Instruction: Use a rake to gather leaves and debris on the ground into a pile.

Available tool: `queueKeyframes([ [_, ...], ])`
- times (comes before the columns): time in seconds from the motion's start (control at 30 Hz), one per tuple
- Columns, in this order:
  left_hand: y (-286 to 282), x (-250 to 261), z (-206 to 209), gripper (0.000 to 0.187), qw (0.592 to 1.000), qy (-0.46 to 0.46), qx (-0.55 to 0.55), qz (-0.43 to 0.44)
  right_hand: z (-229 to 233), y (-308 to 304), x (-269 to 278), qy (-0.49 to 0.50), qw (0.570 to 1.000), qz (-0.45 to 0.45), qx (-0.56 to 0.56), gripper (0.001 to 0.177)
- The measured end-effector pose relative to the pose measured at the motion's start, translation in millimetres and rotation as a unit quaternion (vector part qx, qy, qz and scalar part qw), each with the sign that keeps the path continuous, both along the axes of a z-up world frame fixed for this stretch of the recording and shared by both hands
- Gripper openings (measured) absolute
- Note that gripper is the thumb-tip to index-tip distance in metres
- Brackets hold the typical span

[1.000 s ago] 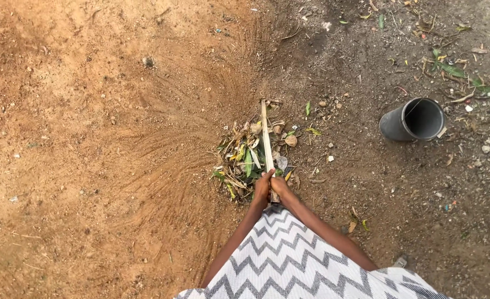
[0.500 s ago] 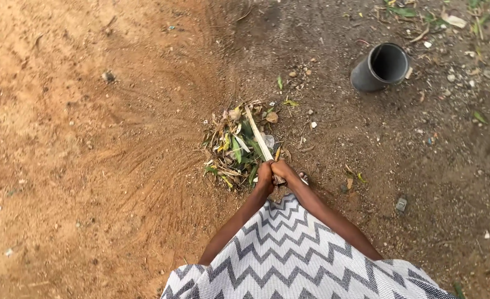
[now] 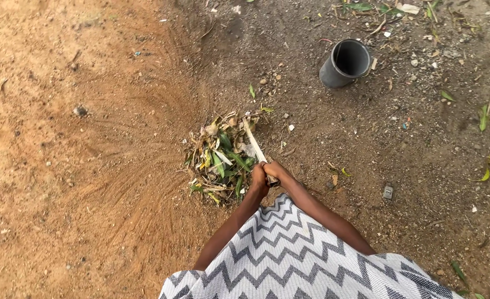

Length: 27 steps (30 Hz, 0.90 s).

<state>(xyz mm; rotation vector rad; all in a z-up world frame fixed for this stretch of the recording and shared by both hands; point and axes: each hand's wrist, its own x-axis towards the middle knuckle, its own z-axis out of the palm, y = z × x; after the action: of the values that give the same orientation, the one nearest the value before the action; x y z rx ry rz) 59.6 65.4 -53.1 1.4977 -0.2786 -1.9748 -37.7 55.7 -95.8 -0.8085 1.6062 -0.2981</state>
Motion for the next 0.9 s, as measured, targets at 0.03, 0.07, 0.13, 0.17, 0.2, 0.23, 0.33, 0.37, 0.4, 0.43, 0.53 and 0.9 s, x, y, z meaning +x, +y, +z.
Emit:
queueKeyframes([
  [0.03,-3,-6,6,0.025,1.000,0.000,0.000,-0.004,16,-1,-4,0.000,1.000,-0.004,0.000,0.024],
  [0.07,-6,-13,12,0.024,1.000,0.013,0.004,0.002,32,-3,-9,-0.006,1.000,-0.015,0.005,0.024],
  [0.13,-17,-27,19,0.023,1.000,0.028,0.005,0.007,43,-13,-23,-0.012,1.000,-0.027,0.008,0.025],
  [0.17,-22,-34,19,0.024,0.999,0.045,0.006,0.008,37,-18,-31,-0.018,0.999,-0.034,0.011,0.027],
  [0.2,-27,-42,19,0.025,0.998,0.062,0.008,0.009,32,-24,-40,-0.025,0.999,-0.042,0.014,0.029],
  [0.23,-31,-50,17,0.025,0.998,0.062,0.008,0.008,27,-30,-49,-0.025,0.999,-0.042,0.014,0.029],
  [0.33,-45,-71,-1,0.025,0.998,0.066,0.001,0.010,17,-46,-72,-0.040,0.999,-0.028,0.023,0.030],
  [0.37,-48,-77,-15,0.025,0.999,0.039,-0.003,0.008,15,-47,-77,-0.044,0.998,-0.033,0.018,0.030],
  [0.4,-49,-83,-29,0.024,1.000,0.012,-0.008,0.005,14,-48,-83,-0.048,0.998,-0.038,0.013,0.029],
  [0.43,-53,-90,-27,0.024,1.000,0.012,-0.006,0.006,21,-49,-89,-0.048,0.998,-0.037,0.015,0.029],
  [0.53,-60,-106,1,0.026,1.000,0.004,-0.028,-0.013,53,-53,-103,-0.065,0.996,-0.065,0.002,0.029],
  [0.9,-84,-145,46,0.027,0.995,-0.077,0.004,-0.067,14,-69,-140,-0.038,0.992,-0.106,-0.064,0.023],
])
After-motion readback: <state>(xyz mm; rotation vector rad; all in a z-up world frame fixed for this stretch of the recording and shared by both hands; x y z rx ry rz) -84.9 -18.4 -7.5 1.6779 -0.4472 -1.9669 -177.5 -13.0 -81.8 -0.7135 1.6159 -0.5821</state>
